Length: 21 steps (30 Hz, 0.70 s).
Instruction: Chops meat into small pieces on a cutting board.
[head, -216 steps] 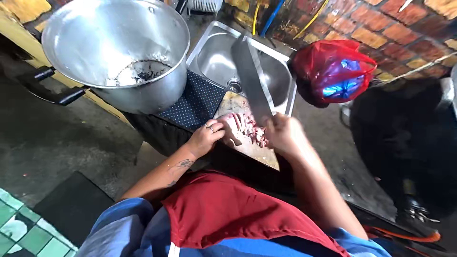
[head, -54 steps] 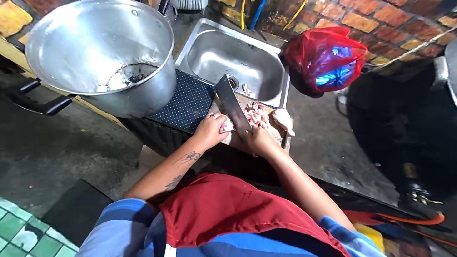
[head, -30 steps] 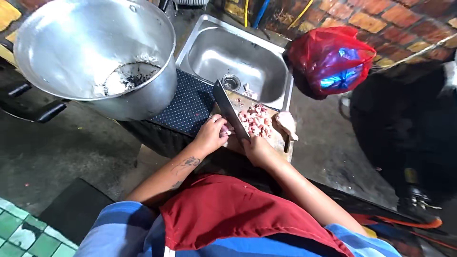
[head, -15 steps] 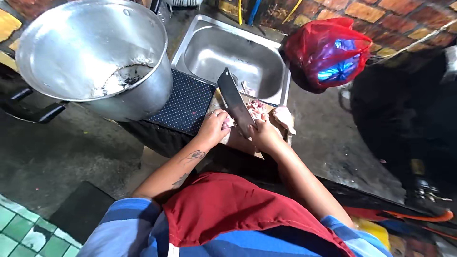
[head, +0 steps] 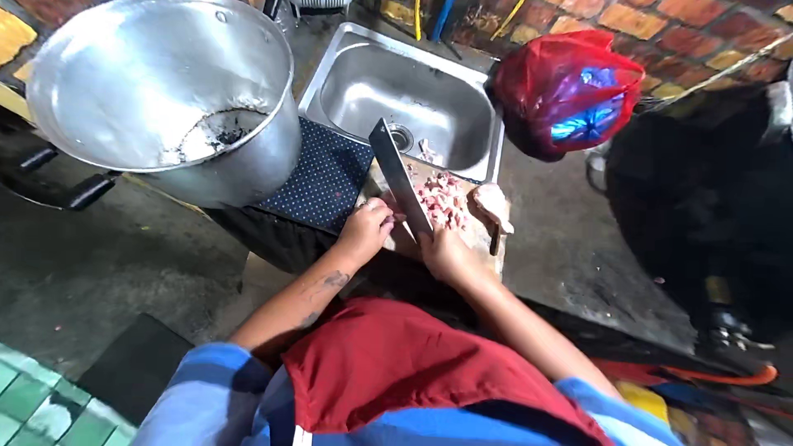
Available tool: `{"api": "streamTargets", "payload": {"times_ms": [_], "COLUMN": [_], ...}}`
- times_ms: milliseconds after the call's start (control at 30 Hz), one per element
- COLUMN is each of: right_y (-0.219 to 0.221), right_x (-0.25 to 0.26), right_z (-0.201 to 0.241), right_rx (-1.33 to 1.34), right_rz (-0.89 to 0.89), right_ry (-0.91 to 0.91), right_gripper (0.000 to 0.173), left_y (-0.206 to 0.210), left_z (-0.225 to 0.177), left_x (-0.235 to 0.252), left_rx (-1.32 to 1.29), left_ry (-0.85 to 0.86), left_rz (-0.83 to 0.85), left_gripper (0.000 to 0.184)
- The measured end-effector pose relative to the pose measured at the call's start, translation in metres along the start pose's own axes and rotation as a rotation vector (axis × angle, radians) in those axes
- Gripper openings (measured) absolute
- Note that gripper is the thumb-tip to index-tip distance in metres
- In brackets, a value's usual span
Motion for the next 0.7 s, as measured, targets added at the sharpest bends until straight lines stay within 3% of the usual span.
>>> {"api": "streamTargets", "payload": {"times_ms": [100,200,367,467,700], "right_y": [-0.002,-0.007,-0.006,-0.006,-0.014], "right_x": [0.005,0.008,0.053,0.083,0.025], "right_z": [-0.002,0.002,0.013,0.015,-0.017], "right_rx": [-0.008,-0.014,-0.035,0.034,0.089], "right_rz": [0.169,0.171,0.096,0.031,0.092], "right_ry": [0.077,0.093,0.038,-0.022,0.049], "right_gripper": [0.039,0.037,0.037,0.035,0.036], "left_y": [-0.001,-0.007,-0.004,-0.003,0.002], "left_z": [0.002,-0.002,0.001,0.000,0.002], "left_x": [0.004,0.019,0.030,0.027,0.023], "left_rx": [-0.004,0.102,0.152,0.169,0.067], "left_ry": [0.004,-0.077,-0.012,-0.057,0.057], "left_rz": [-0.029,0.061,0.098,0.109,-0.030], "left_gripper": [0.021,0.050,0.034,0.048,0.027]}}
Point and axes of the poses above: each hand's wrist, its own x-axis towards the middle knuckle, its own y-axis out of the palm, z = x × y, the point moved 2 cm from there along x, towards the middle knuckle, and after that the axes turned 9 degrees about -y, right-handed, at the moved point
